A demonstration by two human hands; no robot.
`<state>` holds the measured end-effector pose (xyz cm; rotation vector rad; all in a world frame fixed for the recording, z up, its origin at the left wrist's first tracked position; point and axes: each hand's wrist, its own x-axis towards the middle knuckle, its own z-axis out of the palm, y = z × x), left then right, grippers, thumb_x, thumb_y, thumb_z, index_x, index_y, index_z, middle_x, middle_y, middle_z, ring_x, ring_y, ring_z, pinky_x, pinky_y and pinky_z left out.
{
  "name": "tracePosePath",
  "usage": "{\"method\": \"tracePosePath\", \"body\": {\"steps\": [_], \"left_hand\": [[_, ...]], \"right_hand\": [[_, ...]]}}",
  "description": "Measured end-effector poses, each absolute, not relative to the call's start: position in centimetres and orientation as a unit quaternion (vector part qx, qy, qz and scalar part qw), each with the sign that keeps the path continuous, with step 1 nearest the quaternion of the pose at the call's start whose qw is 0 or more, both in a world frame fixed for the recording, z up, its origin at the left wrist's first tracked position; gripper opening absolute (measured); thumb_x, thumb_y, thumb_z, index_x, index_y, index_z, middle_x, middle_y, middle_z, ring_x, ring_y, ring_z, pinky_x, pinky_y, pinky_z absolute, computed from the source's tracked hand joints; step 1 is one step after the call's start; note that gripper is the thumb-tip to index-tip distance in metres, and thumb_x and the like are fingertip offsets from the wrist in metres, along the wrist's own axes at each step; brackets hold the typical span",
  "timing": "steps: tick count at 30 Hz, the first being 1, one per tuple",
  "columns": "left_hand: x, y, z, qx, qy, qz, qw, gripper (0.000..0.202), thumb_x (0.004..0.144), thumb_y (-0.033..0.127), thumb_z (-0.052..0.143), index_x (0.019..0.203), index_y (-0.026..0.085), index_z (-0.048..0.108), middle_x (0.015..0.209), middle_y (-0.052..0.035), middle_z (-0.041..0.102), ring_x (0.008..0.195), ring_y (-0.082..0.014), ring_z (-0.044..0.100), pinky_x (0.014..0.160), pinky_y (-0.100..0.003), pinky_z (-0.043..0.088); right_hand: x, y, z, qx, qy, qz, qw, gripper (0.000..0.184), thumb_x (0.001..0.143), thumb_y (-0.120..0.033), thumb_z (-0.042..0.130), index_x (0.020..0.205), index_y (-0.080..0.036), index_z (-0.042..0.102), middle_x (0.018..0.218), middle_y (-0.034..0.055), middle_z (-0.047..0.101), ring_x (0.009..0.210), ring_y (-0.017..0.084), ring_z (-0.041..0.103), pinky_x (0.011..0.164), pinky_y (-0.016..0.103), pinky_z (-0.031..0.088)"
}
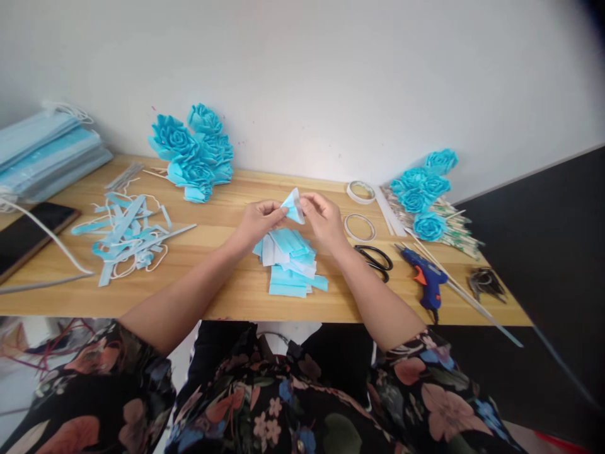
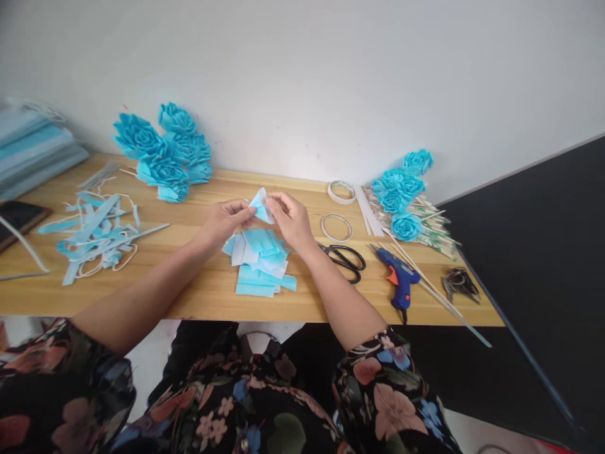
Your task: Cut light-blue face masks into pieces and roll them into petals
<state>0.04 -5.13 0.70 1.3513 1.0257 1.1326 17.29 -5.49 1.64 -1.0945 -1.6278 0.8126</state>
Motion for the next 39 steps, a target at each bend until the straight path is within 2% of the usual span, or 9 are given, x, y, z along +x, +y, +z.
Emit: {"method": "tracePosePath", "body": {"steps": [2,4,10,20,29,39], "left_hand": [[0.0,-5.1,0.7,0.543,0.430,0.493,0.526,0.031,0.073,0.043,0.072,0.064,0.016,0.061,0.060,-0.0007,0.059,0.056,-0.0097,0.049,0.056,-0.023,0.040],[0.0,-5.0,0.6,0.533,0.429,0.508,0.524,0.030,0.074,0.042,0.071,0.064,0.015,0.061,0.060,-0.0010,0.059,0.055,-0.0094,0.050,0.056,-0.023,0.041],[0.1,-4.9,0.3,0.529,0.417,0.518,0.527,0.029,0.073,0.041,0.071,0.063,0.015,0.062,0.059,-0.0006,0.059,0.055,-0.0089,0.049,0.055,-0.023,0.040],[-0.1,-4.9,0.2,0.502,0.406,0.510,0.569,0.034,0.073,0.048,0.072,0.069,0.015,0.066,0.067,-0.0035,0.065,0.059,-0.0102,0.054,0.057,-0.023,0.042],[-0.2,-4.8,0.3,0.532,0.413,0.503,0.542,0.036,0.071,0.049,0.072,0.067,0.014,0.067,0.065,-0.0037,0.064,0.058,-0.0097,0.051,0.057,-0.023,0.041],[0.0,-4.9,0.3,0.542,0.423,0.492,0.534,0.035,0.070,0.049,0.071,0.066,0.014,0.069,0.064,-0.0040,0.065,0.058,-0.0104,0.051,0.056,-0.024,0.041]], "right_hand": [[17.3,-5.5,1.7,-0.433,-0.652,0.349,0.516,0.031,0.090,-0.052,0.054,0.095,-0.022,0.061,0.084,0.0010,0.062,0.079,0.014,0.057,0.074,0.027,0.045],[17.3,-5.4,1.7,-0.422,-0.648,0.360,0.522,0.031,0.089,-0.053,0.055,0.094,-0.022,0.059,0.087,0.0013,0.063,0.082,0.014,0.058,0.077,0.028,0.046],[17.0,-5.3,1.2,-0.435,-0.674,0.357,0.479,0.025,0.082,-0.043,0.065,0.091,-0.021,0.061,0.095,0.0021,0.065,0.086,0.014,0.058,0.078,0.028,0.045],[17.3,-5.0,0.8,-0.451,-0.681,0.335,0.470,0.019,0.081,-0.038,0.065,0.085,-0.020,0.065,0.086,0.0012,0.066,0.077,0.014,0.056,0.067,0.026,0.042],[17.3,-4.9,0.7,-0.451,-0.683,0.333,0.468,0.019,0.081,-0.038,0.064,0.085,-0.019,0.066,0.086,0.0002,0.067,0.070,0.011,0.054,0.066,0.025,0.041],[17.3,-4.8,0.6,-0.472,-0.674,0.317,0.472,0.014,0.078,-0.033,0.065,0.078,-0.018,0.065,0.073,-0.0012,0.063,0.064,0.011,0.050,0.063,0.026,0.039]]}}
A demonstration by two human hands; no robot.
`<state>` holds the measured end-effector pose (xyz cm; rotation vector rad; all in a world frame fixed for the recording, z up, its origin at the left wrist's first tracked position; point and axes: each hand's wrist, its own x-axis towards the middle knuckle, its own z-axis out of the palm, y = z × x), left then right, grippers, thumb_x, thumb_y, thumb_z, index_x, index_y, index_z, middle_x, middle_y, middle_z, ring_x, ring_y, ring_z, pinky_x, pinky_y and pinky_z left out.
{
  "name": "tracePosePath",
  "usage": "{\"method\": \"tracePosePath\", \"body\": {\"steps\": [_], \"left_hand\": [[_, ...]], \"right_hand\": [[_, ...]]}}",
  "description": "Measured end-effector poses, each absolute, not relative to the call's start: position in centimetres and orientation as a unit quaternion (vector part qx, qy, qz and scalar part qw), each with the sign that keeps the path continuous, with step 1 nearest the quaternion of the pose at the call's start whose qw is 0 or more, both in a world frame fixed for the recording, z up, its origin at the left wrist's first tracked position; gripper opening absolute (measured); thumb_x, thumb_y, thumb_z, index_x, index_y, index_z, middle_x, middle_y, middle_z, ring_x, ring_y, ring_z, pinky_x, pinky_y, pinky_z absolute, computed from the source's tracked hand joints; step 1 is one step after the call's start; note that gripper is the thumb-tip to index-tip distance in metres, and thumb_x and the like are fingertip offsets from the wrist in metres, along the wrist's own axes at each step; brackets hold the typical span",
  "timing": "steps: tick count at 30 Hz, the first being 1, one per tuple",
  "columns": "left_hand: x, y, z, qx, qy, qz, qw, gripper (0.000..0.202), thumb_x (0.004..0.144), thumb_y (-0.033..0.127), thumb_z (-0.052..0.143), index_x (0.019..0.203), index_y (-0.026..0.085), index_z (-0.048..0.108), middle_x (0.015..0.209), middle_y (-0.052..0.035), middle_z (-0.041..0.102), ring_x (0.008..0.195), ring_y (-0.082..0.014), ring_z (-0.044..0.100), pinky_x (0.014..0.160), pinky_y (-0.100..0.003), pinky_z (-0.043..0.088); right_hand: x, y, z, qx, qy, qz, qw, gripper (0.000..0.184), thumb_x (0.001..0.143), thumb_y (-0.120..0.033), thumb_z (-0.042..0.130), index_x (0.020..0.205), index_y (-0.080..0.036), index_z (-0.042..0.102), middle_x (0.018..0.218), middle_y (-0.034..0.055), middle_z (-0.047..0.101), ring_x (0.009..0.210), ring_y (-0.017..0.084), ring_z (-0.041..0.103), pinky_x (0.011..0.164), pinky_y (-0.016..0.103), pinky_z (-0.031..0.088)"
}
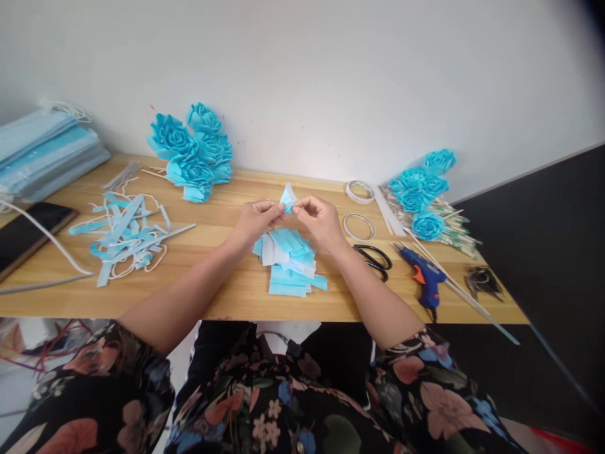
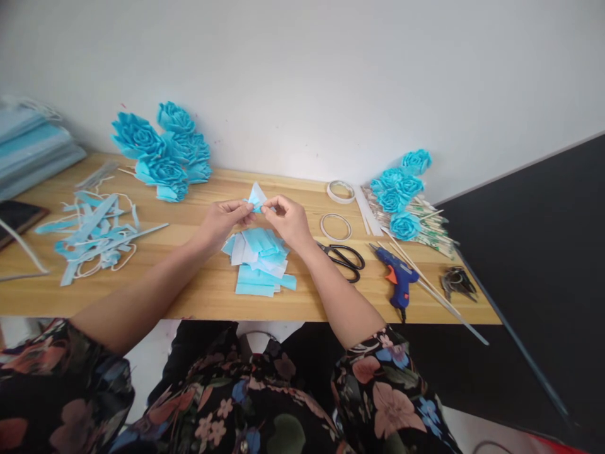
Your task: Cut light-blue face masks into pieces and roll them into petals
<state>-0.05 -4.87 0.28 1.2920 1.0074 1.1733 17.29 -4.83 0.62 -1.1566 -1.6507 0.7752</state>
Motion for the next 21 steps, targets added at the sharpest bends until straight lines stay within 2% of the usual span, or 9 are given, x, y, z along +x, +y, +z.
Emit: {"method": "tracePosePath", "body": {"steps": [6,8,11,13,18,21], "left_hand": [[-0.06,-4.92,0.37,0.547,0.432,0.487,0.527,0.034,0.071,0.047,0.071,0.067,0.014,0.070,0.064,-0.0041,0.065,0.057,-0.0100,0.051,0.056,-0.024,0.040],[-0.08,-4.88,0.26,0.552,0.432,0.485,0.523,0.034,0.071,0.048,0.071,0.066,0.014,0.070,0.063,-0.0040,0.065,0.057,-0.0100,0.051,0.056,-0.024,0.040],[-0.08,-4.81,0.13,0.557,0.434,0.484,0.517,0.034,0.071,0.048,0.070,0.065,0.014,0.070,0.062,-0.0036,0.063,0.056,-0.0102,0.050,0.055,-0.024,0.039],[-0.04,-4.80,0.13,0.559,0.436,0.485,0.513,0.034,0.072,0.048,0.069,0.065,0.014,0.068,0.062,-0.0031,0.062,0.056,-0.0102,0.050,0.055,-0.024,0.039],[0.06,-4.83,0.22,0.570,0.447,0.476,0.499,0.035,0.073,0.047,0.068,0.061,0.015,0.063,0.058,-0.0012,0.059,0.054,-0.0096,0.048,0.055,-0.023,0.038],[0.09,-4.81,0.03,0.584,0.456,0.468,0.482,0.035,0.075,0.048,0.066,0.063,0.015,0.063,0.060,-0.0008,0.059,0.056,-0.0101,0.049,0.056,-0.023,0.039]], "right_hand": [[17.12,-4.77,0.62,-0.472,-0.663,0.327,0.480,0.014,0.078,-0.032,0.065,0.083,-0.019,0.064,0.072,-0.0015,0.062,0.063,0.011,0.050,0.062,0.026,0.040],[17.09,-4.76,0.73,-0.464,-0.656,0.346,0.484,0.022,0.077,-0.031,0.065,0.097,-0.020,0.065,0.074,-0.0015,0.064,0.065,0.012,0.053,0.064,0.027,0.042],[17.16,-4.71,0.82,-0.455,-0.648,0.375,0.483,0.045,0.078,-0.030,0.066,0.121,-0.022,0.060,0.077,-0.0017,0.066,0.069,0.014,0.057,0.068,0.029,0.046],[17.23,-4.66,0.78,-0.449,-0.644,0.393,0.479,0.051,0.078,-0.032,0.066,0.127,-0.022,0.059,0.079,-0.0011,0.067,0.072,0.015,0.059,0.071,0.031,0.047],[17.21,-4.68,0.80,-0.414,-0.630,0.451,0.477,0.044,0.076,-0.036,0.069,0.117,-0.020,0.067,0.101,0.0030,0.072,0.093,0.019,0.064,0.084,0.032,0.048],[17.21,-4.86,1.03,-0.419,-0.632,0.451,0.471,0.033,0.077,-0.041,0.068,0.101,-0.019,0.071,0.097,0.0023,0.072,0.090,0.017,0.063,0.082,0.030,0.046]]}}
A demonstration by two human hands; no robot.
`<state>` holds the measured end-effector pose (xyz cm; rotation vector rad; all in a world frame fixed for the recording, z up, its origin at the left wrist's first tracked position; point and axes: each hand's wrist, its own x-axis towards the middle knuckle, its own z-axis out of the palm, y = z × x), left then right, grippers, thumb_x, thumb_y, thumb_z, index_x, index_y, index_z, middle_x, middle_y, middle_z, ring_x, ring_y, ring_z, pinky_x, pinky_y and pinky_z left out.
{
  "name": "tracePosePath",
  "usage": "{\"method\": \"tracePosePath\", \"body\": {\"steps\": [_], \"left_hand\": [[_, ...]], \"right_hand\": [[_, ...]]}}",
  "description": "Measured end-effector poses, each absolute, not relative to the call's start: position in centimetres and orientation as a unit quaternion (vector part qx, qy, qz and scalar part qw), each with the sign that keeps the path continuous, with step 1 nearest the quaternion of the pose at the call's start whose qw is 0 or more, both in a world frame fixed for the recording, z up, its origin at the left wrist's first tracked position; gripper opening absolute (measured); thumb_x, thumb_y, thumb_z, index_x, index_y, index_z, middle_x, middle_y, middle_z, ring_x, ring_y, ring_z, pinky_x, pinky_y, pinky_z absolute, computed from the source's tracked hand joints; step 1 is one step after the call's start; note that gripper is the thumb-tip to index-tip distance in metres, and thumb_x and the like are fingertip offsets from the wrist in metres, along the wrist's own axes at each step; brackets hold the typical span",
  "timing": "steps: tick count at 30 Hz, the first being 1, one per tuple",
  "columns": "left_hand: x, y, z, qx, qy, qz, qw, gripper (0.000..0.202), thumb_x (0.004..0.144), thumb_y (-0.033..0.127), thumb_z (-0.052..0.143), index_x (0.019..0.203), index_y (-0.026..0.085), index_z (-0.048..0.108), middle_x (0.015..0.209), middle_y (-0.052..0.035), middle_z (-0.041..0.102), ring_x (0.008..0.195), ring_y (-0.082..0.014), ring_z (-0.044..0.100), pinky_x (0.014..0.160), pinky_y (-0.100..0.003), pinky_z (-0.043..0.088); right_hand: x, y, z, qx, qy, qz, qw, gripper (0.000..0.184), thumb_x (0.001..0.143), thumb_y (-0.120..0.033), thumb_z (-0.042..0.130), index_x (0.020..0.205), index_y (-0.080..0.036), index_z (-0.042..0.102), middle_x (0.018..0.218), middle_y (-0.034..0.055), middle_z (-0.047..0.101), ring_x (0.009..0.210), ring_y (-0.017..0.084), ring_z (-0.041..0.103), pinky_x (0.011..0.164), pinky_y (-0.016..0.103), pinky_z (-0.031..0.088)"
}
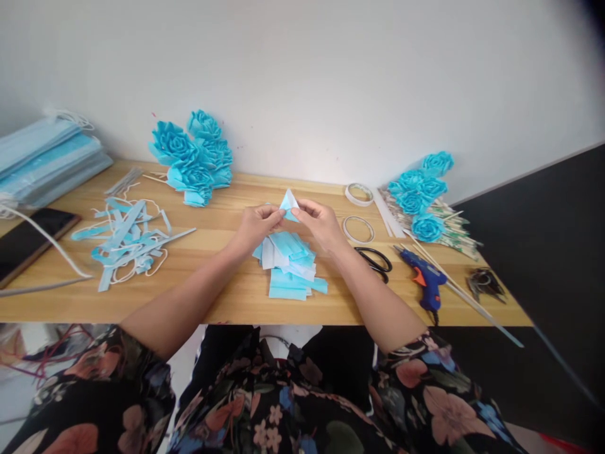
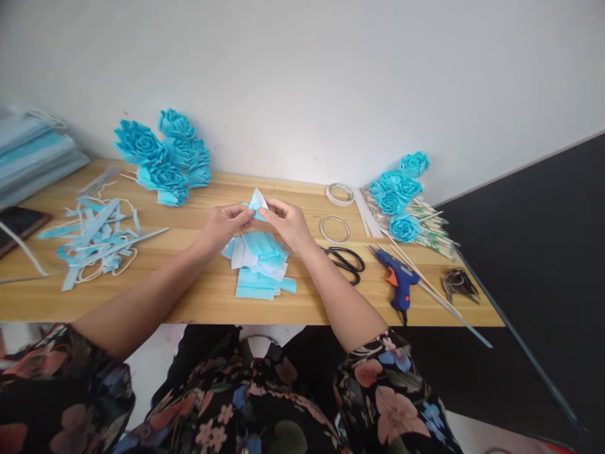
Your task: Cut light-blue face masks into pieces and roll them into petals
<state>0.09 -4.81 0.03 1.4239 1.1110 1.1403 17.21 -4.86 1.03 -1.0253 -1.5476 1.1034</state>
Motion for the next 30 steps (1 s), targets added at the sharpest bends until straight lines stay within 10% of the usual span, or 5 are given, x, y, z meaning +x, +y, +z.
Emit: {"method": "tracePosePath", "body": {"steps": [9,30], "left_hand": [[0.07,-4.99,-0.15,0.584,0.424,0.485,0.495,0.049,0.084,0.059,0.054,0.067,0.015,0.065,0.063,-0.0039,0.062,0.057,-0.0117,0.053,0.057,-0.024,0.043],[0.16,-4.96,0.25,0.513,0.397,0.491,0.582,0.028,0.071,0.042,0.070,0.068,0.015,0.062,0.067,-0.0021,0.062,0.059,-0.0101,0.053,0.058,-0.024,0.041]], "right_hand": [[17.41,-5.24,1.30,-0.472,-0.649,0.371,0.468,0.032,0.083,-0.045,0.063,0.067,-0.018,0.056,0.061,-0.0049,0.040,0.060,0.009,0.035,0.057,0.025,0.027],[17.39,-5.24,1.45,-0.482,-0.645,0.350,0.479,0.035,0.083,-0.050,0.061,0.067,-0.019,0.054,0.063,-0.0038,0.040,0.061,0.010,0.035,0.059,0.025,0.031]]}}
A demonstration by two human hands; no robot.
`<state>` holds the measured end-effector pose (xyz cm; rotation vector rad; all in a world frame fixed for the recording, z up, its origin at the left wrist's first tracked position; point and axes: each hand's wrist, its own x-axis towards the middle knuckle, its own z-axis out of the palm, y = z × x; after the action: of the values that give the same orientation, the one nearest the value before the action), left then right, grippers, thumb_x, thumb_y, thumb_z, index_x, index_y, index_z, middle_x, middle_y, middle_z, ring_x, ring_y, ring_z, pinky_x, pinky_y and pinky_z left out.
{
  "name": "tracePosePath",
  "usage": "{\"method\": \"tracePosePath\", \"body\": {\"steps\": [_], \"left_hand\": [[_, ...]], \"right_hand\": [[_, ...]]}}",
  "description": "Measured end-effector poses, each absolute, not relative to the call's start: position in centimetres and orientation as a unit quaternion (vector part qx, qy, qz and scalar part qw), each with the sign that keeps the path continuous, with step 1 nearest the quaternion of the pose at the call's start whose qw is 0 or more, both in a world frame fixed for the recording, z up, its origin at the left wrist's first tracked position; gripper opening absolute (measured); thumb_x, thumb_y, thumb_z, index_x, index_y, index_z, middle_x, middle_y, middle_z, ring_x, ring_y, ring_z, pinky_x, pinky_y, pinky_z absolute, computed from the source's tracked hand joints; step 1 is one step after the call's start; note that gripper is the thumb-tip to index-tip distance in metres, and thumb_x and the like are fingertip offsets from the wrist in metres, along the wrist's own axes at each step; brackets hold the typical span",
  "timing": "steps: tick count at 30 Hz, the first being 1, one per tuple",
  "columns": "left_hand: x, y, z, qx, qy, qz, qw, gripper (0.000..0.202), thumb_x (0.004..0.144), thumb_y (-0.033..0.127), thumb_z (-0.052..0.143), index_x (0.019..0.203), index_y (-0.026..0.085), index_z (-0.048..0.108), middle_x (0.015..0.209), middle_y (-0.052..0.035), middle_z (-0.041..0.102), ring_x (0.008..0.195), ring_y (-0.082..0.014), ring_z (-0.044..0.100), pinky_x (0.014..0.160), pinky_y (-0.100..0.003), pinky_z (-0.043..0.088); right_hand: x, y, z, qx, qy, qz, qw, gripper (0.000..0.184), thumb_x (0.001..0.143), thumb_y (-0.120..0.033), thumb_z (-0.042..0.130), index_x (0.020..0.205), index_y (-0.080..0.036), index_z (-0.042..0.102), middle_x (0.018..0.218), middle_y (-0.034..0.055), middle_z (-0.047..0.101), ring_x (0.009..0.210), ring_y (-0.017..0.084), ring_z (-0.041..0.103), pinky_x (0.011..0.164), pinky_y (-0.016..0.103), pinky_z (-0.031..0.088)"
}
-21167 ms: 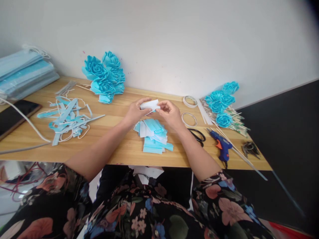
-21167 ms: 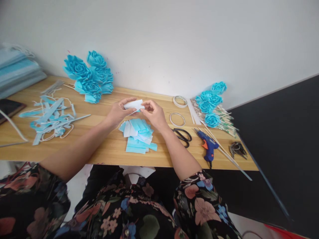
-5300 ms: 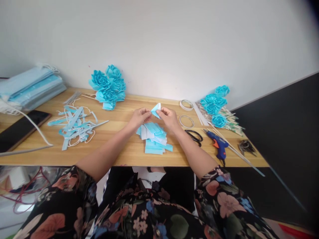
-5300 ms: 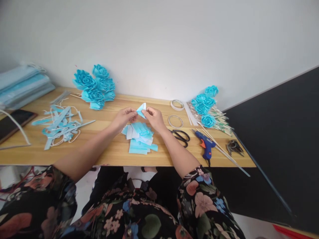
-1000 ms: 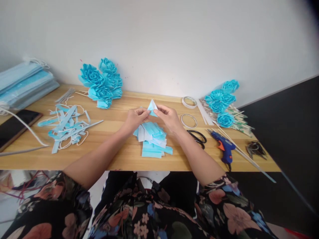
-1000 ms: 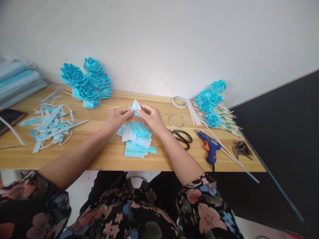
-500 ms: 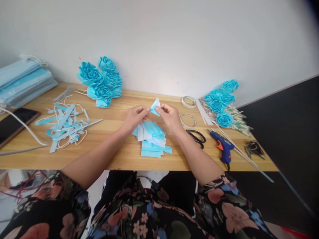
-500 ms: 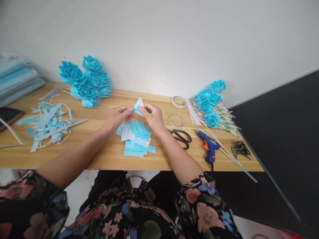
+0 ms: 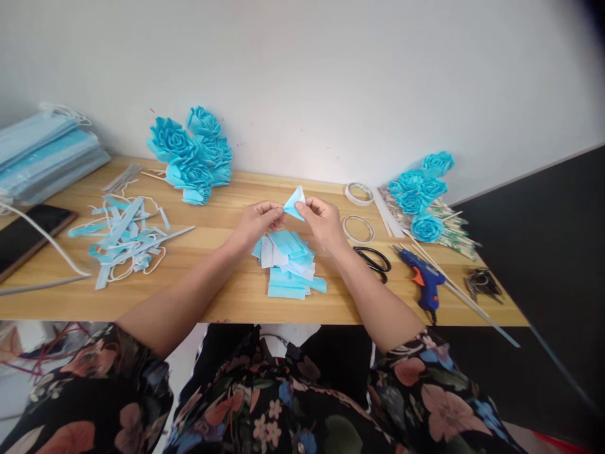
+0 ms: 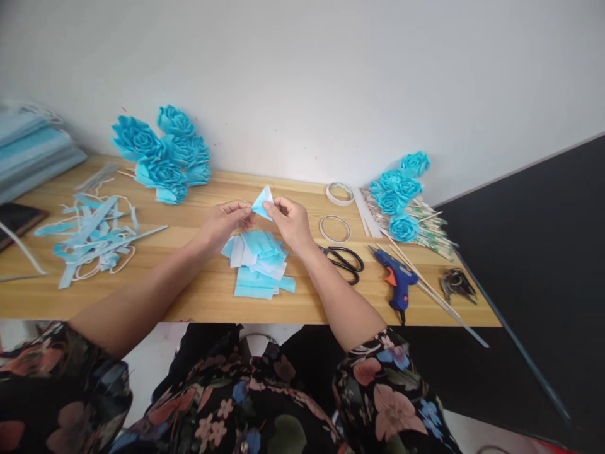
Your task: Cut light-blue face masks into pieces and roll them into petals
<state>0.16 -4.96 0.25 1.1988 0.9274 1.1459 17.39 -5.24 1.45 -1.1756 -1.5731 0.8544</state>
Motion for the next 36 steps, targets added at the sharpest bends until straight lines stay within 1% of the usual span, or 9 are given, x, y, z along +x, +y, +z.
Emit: {"method": "tracePosePath", "body": {"steps": [3,5,11,15,20,27,31,33,36], "left_hand": [[0.19,-4.96,0.23,0.529,0.404,0.484,0.569,0.036,0.077,0.051,0.066,0.069,0.015,0.063,0.067,-0.0027,0.062,0.060,-0.0108,0.054,0.058,-0.024,0.042],[0.28,-4.99,0.30,0.549,0.406,0.478,0.552,0.040,0.075,0.055,0.067,0.070,0.016,0.063,0.065,-0.0018,0.061,0.059,-0.0106,0.052,0.058,-0.024,0.042],[0.47,-5.10,0.66,0.570,0.415,0.476,0.526,0.038,0.068,0.053,0.073,0.065,0.016,0.061,0.059,0.0009,0.057,0.056,-0.0096,0.048,0.057,-0.024,0.039],[0.44,-5.21,0.86,0.565,0.420,0.482,0.521,0.038,0.068,0.052,0.074,0.066,0.016,0.063,0.060,0.0004,0.058,0.057,-0.0098,0.049,0.057,-0.023,0.039],[0.47,-5.42,1.05,0.566,0.422,0.470,0.531,0.042,0.067,0.056,0.074,0.074,0.015,0.068,0.064,-0.0010,0.062,0.059,-0.0111,0.051,0.058,-0.024,0.040],[0.31,-5.30,0.60,0.572,0.424,0.470,0.522,0.039,0.070,0.054,0.073,0.067,0.015,0.066,0.062,-0.0009,0.062,0.058,-0.0105,0.052,0.059,-0.024,0.041],[0.40,-5.28,0.35,0.610,0.422,0.442,0.505,0.039,0.072,0.053,0.071,0.064,0.015,0.066,0.061,-0.0020,0.063,0.059,-0.0113,0.053,0.059,-0.024,0.041],[0.40,-5.30,0.39,0.615,0.419,0.433,0.509,0.038,0.071,0.052,0.072,0.064,0.015,0.066,0.062,-0.0023,0.064,0.060,-0.0118,0.054,0.060,-0.024,0.042],[0.20,-5.23,0.58,0.587,0.420,0.438,0.536,0.036,0.069,0.050,0.074,0.065,0.015,0.066,0.063,-0.0023,0.065,0.059,-0.0113,0.053,0.060,-0.025,0.042]], "right_hand": [[17.26,-5.32,1.38,-0.476,-0.644,0.351,0.485,0.033,0.084,-0.047,0.062,0.068,-0.019,0.055,0.063,-0.0041,0.041,0.060,0.010,0.036,0.058,0.025,0.030],[17.12,-5.39,1.25,-0.473,-0.646,0.353,0.484,0.032,0.083,-0.046,0.062,0.068,-0.019,0.056,0.061,-0.0043,0.041,0.060,0.010,0.036,0.057,0.025,0.030],[16.84,-5.37,0.82,-0.445,-0.636,0.389,0.497,0.024,0.081,-0.044,0.065,0.083,-0.020,0.064,0.071,-0.0022,0.058,0.065,0.011,0.047,0.062,0.025,0.038],[16.77,-5.34,0.84,-0.443,-0.631,0.400,0.495,0.025,0.081,-0.044,0.065,0.081,-0.020,0.063,0.069,-0.0023,0.057,0.063,0.011,0.048,0.060,0.025,0.039],[16.62,-5.29,0.63,-0.441,-0.631,0.406,0.492,0.026,0.081,-0.046,0.065,0.082,-0.021,0.062,0.075,-0.0006,0.062,0.069,0.013,0.054,0.065,0.026,0.044],[16.63,-5.46,0.76,-0.429,-0.648,0.403,0.483,0.027,0.081,-0.046,0.066,0.081,-0.020,0.062,0.072,-0.0021,0.058,0.065,0.011,0.050,0.061,0.025,0.041],[16.81,-5.42,0.89,-0.453,-0.641,0.386,0.485,0.028,0.078,-0.045,0.069,0.071,-0.020,0.059,0.066,-0.0027,0.055,0.063,0.011,0.048,0.059,0.025,0.040],[16.99,-5.24,0.94,-0.459,-0.629,0.373,0.505,0.026,0.079,-0.044,0.067,0.071,-0.020,0.060,0.068,-0.0020,0.057,0.066,0.012,0.051,0.063,0.026,0.043],[17.38,-4.87,1.08,-0.453,-0.607,0.370,0.538,0.024,0.084,-0.044,0.062,0.084,-0.021,0.064,0.080,0.0004,0.064,0.077,0.014,0.058,0.073,0.028,0.050]]}}
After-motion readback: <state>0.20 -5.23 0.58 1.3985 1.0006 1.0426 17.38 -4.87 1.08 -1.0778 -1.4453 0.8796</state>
